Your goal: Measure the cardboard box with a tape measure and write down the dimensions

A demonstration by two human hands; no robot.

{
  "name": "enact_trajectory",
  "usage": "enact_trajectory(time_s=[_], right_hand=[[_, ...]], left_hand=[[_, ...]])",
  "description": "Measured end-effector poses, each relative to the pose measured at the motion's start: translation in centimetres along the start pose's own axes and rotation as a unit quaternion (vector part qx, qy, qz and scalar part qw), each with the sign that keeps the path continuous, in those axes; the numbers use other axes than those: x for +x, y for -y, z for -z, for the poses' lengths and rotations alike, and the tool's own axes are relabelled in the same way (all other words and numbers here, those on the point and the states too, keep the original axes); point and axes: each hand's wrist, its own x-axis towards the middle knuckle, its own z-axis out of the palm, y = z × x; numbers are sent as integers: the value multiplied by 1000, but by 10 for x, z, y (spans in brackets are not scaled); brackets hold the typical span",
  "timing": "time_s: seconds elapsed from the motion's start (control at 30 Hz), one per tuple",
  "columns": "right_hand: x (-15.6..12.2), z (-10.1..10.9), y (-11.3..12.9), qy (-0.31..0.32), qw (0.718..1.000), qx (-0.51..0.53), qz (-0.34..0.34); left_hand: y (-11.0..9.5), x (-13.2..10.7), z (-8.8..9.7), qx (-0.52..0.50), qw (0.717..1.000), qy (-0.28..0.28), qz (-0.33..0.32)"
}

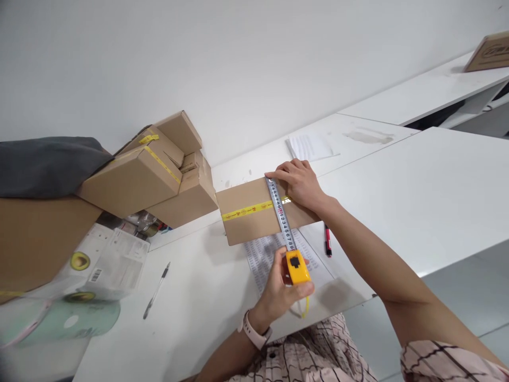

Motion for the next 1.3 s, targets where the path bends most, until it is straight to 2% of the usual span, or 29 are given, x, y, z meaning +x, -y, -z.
enact_trajectory(time_s=[0.13, 0.3, 0.7, 0.97, 1.1, 1.3], right_hand=[[-1, 0, 1, -5, 1000, -1, -1], [-3, 1, 1, -1, 1000, -2, 0], [-6, 6, 6, 6, 1000, -1, -4], [-9, 7, 6, -2, 1000, 2, -2], [-9, 8, 7, -3, 1000, 1, -1], [-9, 7, 6, -7, 1000, 7, -2]], left_hand=[[-10, 20, 3, -43, 998, 5, -44], [-6, 30, 1, -75, 996, 1, -49], [-2, 32, -1, -77, 996, -12, -47], [-16, 24, -6, -7, 999, -40, -35], [-18, 23, -6, 4, 999, -36, -35], [-10, 23, -3, -16, 999, -19, -40]])
